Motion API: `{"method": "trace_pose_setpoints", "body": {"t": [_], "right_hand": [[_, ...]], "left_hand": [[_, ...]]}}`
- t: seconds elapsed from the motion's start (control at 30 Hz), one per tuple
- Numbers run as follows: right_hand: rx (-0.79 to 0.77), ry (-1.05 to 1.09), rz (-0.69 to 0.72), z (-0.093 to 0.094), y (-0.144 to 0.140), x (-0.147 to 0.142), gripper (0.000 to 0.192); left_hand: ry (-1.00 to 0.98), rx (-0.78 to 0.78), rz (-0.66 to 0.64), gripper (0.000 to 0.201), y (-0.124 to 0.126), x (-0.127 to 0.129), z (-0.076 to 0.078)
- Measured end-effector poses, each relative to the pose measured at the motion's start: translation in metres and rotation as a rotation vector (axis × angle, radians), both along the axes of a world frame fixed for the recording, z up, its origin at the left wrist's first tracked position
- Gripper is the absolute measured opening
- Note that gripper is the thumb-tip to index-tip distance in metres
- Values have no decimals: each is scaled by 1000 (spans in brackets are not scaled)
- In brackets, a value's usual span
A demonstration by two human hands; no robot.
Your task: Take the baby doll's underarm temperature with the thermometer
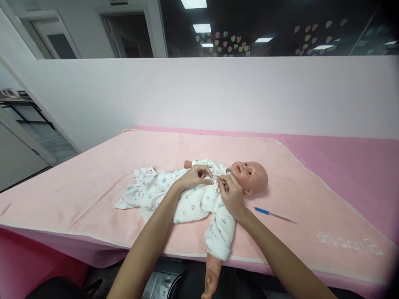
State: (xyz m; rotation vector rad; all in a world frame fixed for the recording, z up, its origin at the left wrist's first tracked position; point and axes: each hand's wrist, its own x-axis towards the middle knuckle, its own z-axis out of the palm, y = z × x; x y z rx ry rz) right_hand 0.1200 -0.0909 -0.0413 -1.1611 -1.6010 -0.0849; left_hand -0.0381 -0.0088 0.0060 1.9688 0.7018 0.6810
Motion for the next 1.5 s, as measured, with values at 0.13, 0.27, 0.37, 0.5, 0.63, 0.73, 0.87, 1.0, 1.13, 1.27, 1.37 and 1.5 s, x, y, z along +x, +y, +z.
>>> {"method": "trace_pose_setpoints", "body": {"t": [0.13, 0.27, 0.37, 0.5, 0.63, 0.73, 0.87, 1.0, 1.13, 1.27, 1.37, 1.5], "right_hand": [[-22, -5, 6, 0, 0, 0, 15], [-22, -2, -1, 0, -1, 0, 16], [-10, 7, -8, 0, -1, 0, 16], [14, 21, -2, 0, -1, -1, 15], [19, 19, -48, -1, -1, 0, 15], [86, -79, -121, 2, -3, -4, 18], [222, -405, -75, 10, -3, -28, 23], [200, -518, -33, 12, 4, -57, 17], [134, -503, -82, 7, 5, -61, 15], [79, -492, -155, 7, -1, -55, 14], [69, -490, -159, 8, -3, -54, 12], [111, -477, -51, 7, -2, -54, 13]], "left_hand": [[70, -5, -2, 33, -1, -10, 4], [181, -87, -128, 39, 2, -28, 9], [161, -172, -165, 42, 5, -39, 7], [85, -202, -194, 35, 7, -47, 5], [-26, -270, -250, 28, 6, -50, 9], [-66, -315, -233, 28, 4, -52, 11], [-114, -349, -218, 31, 5, -52, 8], [-162, -381, -261, 39, 9, -52, 3], [-172, -385, -264, 38, 10, -53, 1], [-182, -389, -267, 36, 9, -54, 3], [-176, -396, -241, 34, 8, -53, 3], [-194, -452, -199, 29, 7, -52, 2]]}}
